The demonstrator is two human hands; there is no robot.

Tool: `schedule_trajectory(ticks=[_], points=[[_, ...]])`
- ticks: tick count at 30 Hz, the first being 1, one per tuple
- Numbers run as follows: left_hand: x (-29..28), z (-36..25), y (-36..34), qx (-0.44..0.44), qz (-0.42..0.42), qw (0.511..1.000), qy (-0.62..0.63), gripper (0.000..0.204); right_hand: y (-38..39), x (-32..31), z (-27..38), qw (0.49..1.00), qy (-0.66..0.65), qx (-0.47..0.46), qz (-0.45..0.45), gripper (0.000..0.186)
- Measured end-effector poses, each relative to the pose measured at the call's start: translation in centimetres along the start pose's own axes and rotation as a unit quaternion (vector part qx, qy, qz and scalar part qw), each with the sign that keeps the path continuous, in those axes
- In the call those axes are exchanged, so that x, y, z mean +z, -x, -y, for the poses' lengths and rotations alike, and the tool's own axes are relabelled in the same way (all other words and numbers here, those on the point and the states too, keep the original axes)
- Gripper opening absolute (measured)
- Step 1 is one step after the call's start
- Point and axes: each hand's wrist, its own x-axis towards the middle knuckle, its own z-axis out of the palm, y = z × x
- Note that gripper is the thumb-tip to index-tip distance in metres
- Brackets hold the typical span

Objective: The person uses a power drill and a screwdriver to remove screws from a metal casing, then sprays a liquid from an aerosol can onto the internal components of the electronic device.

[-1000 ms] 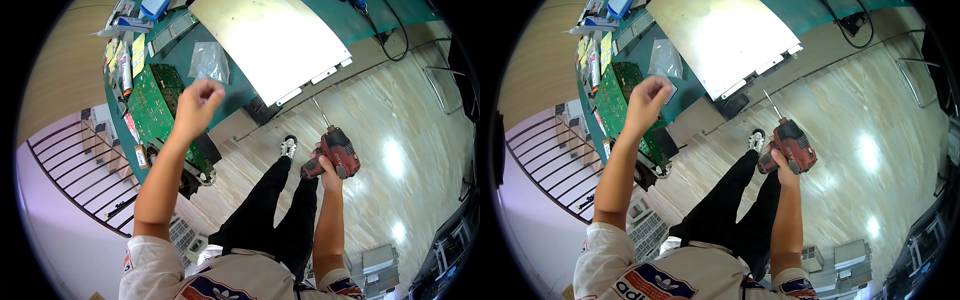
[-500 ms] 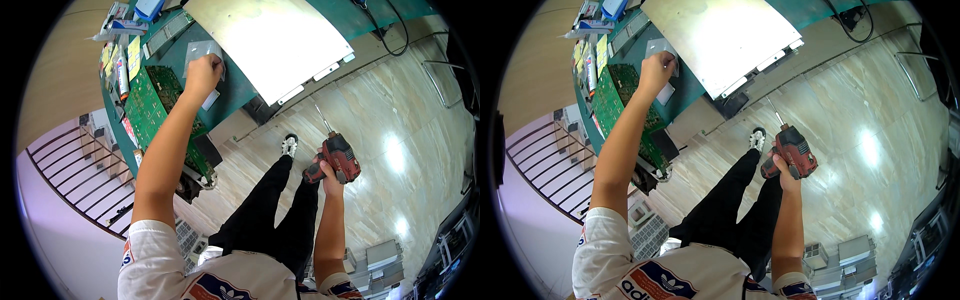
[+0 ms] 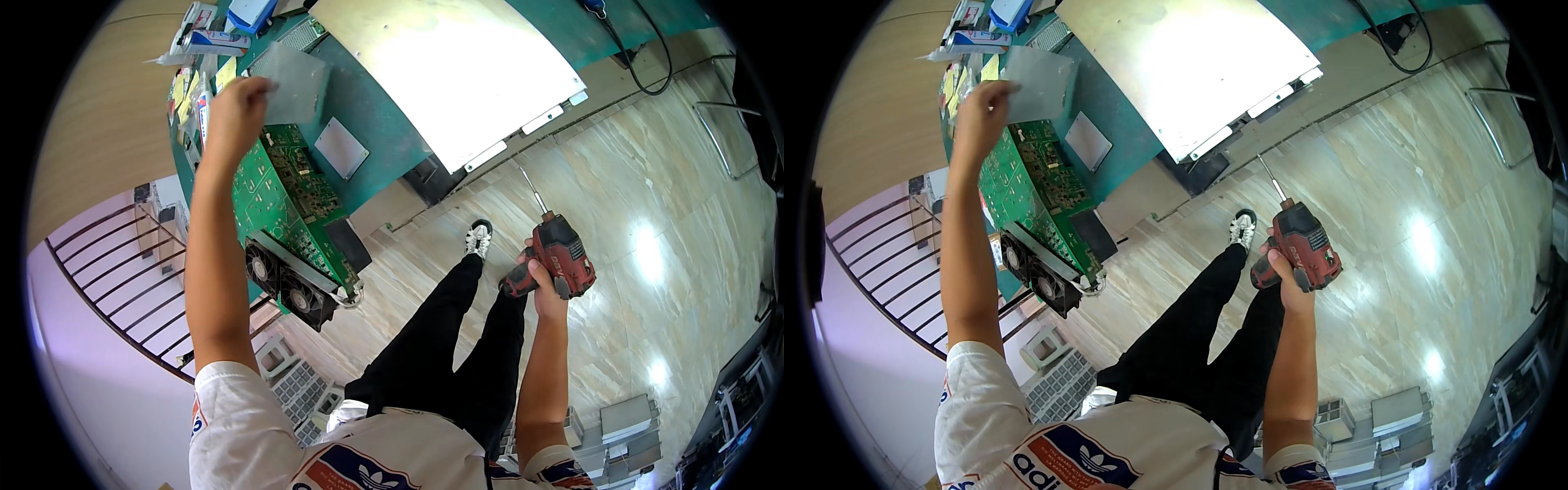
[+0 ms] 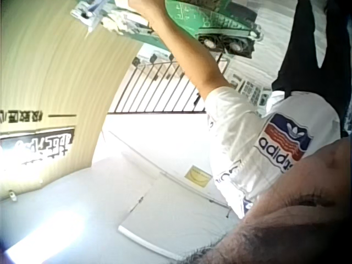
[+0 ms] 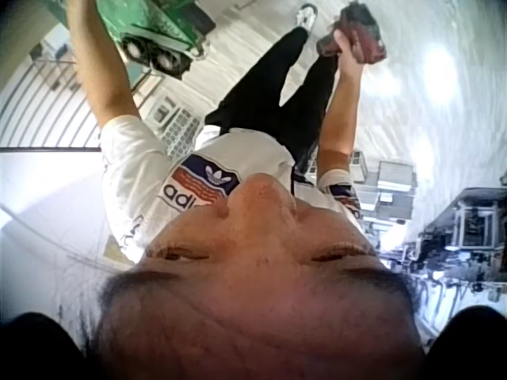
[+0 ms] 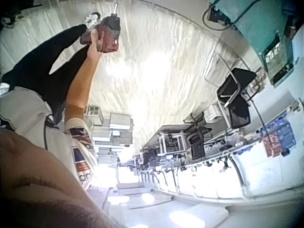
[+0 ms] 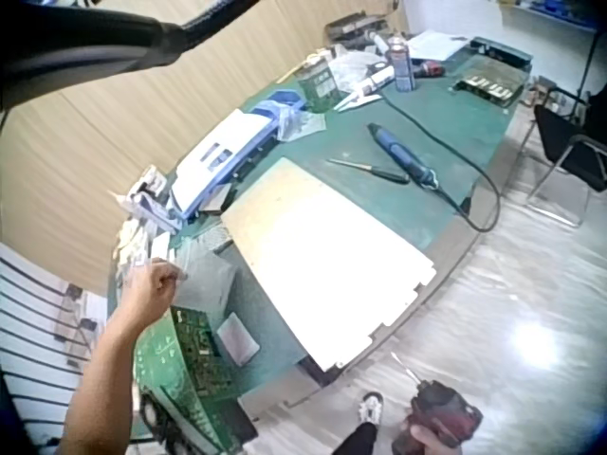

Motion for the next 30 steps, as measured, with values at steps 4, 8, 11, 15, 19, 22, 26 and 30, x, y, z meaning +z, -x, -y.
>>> schedule_trajectory(ticks=[4, 8, 11, 15, 19, 22, 26, 30], points=[[-3.9, -0.6, 0.0, 0.011, -0.024, 0.996, -0.087, 0.024, -0.3, 0.2, -0.2, 1.0, 0.005, 0.004, -0.003, 0.049], [-4.3, -3.0, 0.2, 0.021, -0.045, 0.99, -0.131, 0.026, -0.7, 0.4, 0.0, 1.0, -0.029, 0.0, -0.002, 0.049], [-2.6, -2.9, 0.3, 0.053, -0.059, 0.984, -0.162, 0.028, -1.2, 0.6, 0.0, 0.996, -0.084, 0.0, 0.004, 0.05], [0.6, -7.9, 3.1, 0.075, 0.089, 0.992, -0.041, 0.024, -2.4, 1.0, 0.7, 0.996, -0.083, -0.029, 0.033, 0.037], [1.4, -14.1, 5.5, 0.032, 0.128, 0.99, 0.058, 0.024, -3.1, 1.2, 0.8, 0.992, -0.117, -0.027, 0.034, 0.031], [1.9, -16.7, 6.2, 0.075, 0.13, 0.979, 0.135, 0.026, -3.3, 0.9, -0.2, 0.992, -0.115, -0.017, 0.047, 0.029], [4.1, -20.1, 5.2, 0.176, 0.085, 0.967, 0.162, 0.029, -3.5, 2.0, -1.0, 0.989, -0.146, 0.016, 0.022, 0.033], [7.3, -22.2, 3.4, 0.252, 0.02, 0.959, 0.13, 0.026, -3.9, 2.6, -1.2, 0.984, -0.175, 0.003, 0.035, 0.033]])
